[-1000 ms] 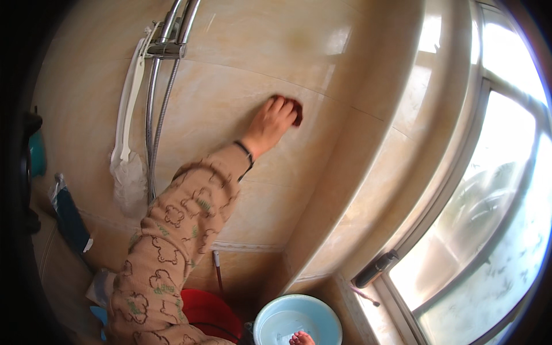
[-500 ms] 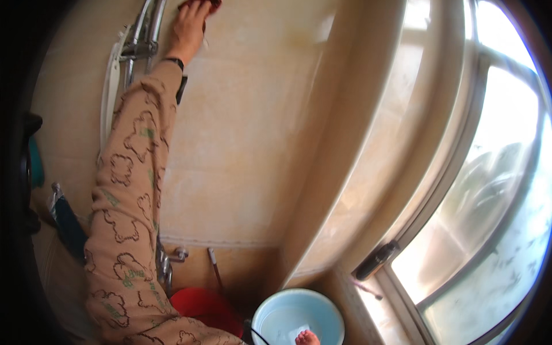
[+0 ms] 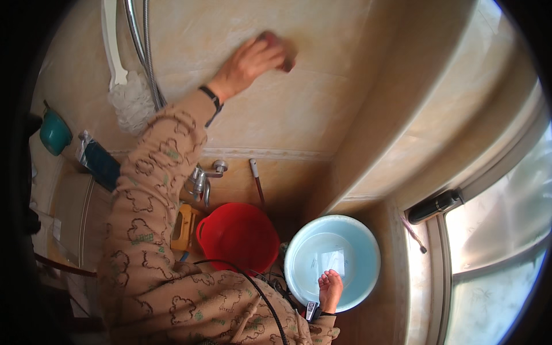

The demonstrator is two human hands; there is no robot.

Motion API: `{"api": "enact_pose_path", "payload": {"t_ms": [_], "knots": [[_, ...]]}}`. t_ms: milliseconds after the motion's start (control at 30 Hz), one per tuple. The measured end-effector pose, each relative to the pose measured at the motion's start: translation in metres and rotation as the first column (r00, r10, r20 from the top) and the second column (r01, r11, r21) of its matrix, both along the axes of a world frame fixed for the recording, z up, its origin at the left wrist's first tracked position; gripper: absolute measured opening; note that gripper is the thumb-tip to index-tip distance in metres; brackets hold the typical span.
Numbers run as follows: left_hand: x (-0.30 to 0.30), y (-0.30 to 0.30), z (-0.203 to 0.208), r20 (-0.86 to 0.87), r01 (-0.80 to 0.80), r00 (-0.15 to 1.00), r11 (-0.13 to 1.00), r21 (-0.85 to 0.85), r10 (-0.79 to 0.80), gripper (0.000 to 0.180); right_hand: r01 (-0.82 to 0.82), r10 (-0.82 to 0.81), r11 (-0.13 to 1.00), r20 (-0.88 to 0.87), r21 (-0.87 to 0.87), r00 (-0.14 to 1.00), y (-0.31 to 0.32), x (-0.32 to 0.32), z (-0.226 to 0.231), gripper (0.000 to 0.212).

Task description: The person wrings a red cloth in a blue basin of water, then wipes the window sill, window frame, and adjacent tiled wall. They re-wet and wring the cloth multiple times and finish by wiping a plastic-wrapped item on a washing machine.

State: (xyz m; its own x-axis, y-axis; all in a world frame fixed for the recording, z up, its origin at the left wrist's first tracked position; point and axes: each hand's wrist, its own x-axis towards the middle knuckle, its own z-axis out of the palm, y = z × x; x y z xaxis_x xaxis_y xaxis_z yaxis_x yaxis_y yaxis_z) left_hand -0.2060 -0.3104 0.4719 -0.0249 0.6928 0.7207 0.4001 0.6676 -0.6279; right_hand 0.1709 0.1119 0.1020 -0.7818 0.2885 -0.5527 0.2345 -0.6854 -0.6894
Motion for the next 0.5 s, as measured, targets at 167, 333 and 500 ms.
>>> {"api": "enact_pose_path", "payload": {"t_ms": [167, 333, 500], "knots": [[0.043, -0.046, -0.142, 0.261, -0.185, 0.953, 0.977, 0.106, 0.152, 0.038, 0.035, -0.032, 0.999, 0.095, -0.031, 0.995, 0.013, 0.031, -0.023, 0.018], [0.08, -0.039, -0.284, 0.551, -0.406, 0.814, 0.498, 0.766, -0.184, 0.036, 0.066, -0.052, 0.993, 0.138, -0.099, 0.989, 0.023, 0.049, -0.029, 0.018], [0.055, -0.065, -0.306, 0.055, -0.113, 0.979, -0.299, 0.948, -0.195, 0.027, 0.03, -0.025, 0.998, 0.112, -0.049, 0.993, 0.021, 0.03, -0.008, 0.011]]}}
